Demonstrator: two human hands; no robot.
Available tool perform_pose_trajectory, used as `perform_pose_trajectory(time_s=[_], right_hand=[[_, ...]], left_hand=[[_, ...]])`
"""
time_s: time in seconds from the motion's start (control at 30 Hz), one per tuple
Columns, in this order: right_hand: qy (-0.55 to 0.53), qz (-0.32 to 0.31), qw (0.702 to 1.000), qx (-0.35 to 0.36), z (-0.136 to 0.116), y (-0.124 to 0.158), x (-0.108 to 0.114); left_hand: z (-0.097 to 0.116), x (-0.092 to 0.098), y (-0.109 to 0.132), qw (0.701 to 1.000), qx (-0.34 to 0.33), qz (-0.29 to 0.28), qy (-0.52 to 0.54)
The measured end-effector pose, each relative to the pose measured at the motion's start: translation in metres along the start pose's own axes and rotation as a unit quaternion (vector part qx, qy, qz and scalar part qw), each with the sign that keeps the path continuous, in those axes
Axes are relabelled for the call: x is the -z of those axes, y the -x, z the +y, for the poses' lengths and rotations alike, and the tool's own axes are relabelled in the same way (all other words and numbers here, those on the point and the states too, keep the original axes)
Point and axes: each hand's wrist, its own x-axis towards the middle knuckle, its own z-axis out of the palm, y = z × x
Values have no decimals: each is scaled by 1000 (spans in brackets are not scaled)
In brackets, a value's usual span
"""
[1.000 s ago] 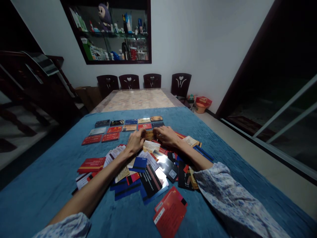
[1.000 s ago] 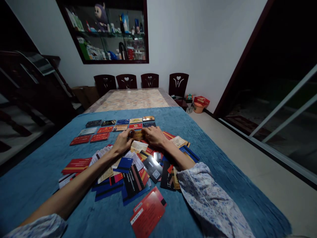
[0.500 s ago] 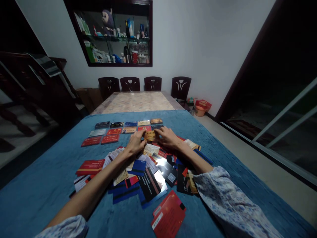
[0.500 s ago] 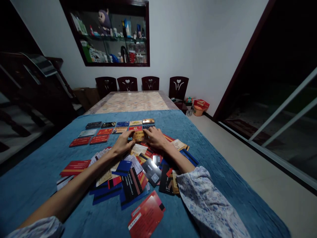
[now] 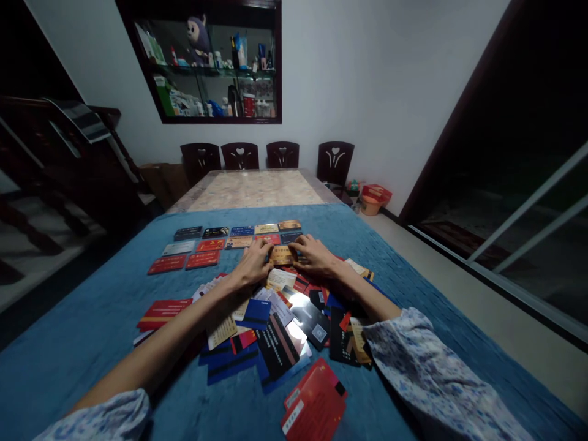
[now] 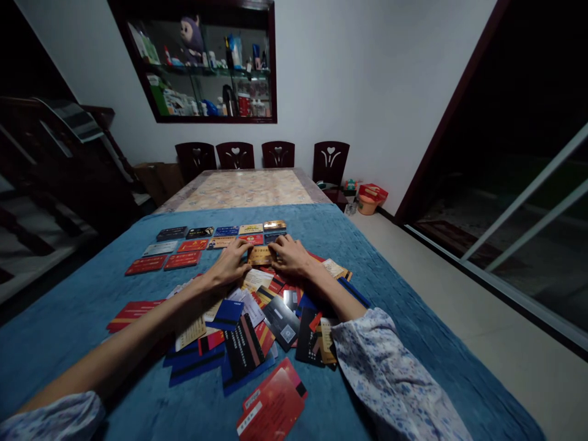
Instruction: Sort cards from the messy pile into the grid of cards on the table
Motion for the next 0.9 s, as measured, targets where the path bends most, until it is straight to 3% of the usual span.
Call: perform_pose_trajectory(time_s=[0.47, 0.9], right_hand=[[17, -69, 997, -14, 19, -16, 37], [59, -92, 993, -43, 53, -56, 43]], left_hand=[[3, 10, -38, 998, 1, -47, -46], [3, 12, -91, 996, 21, -60, -70]])
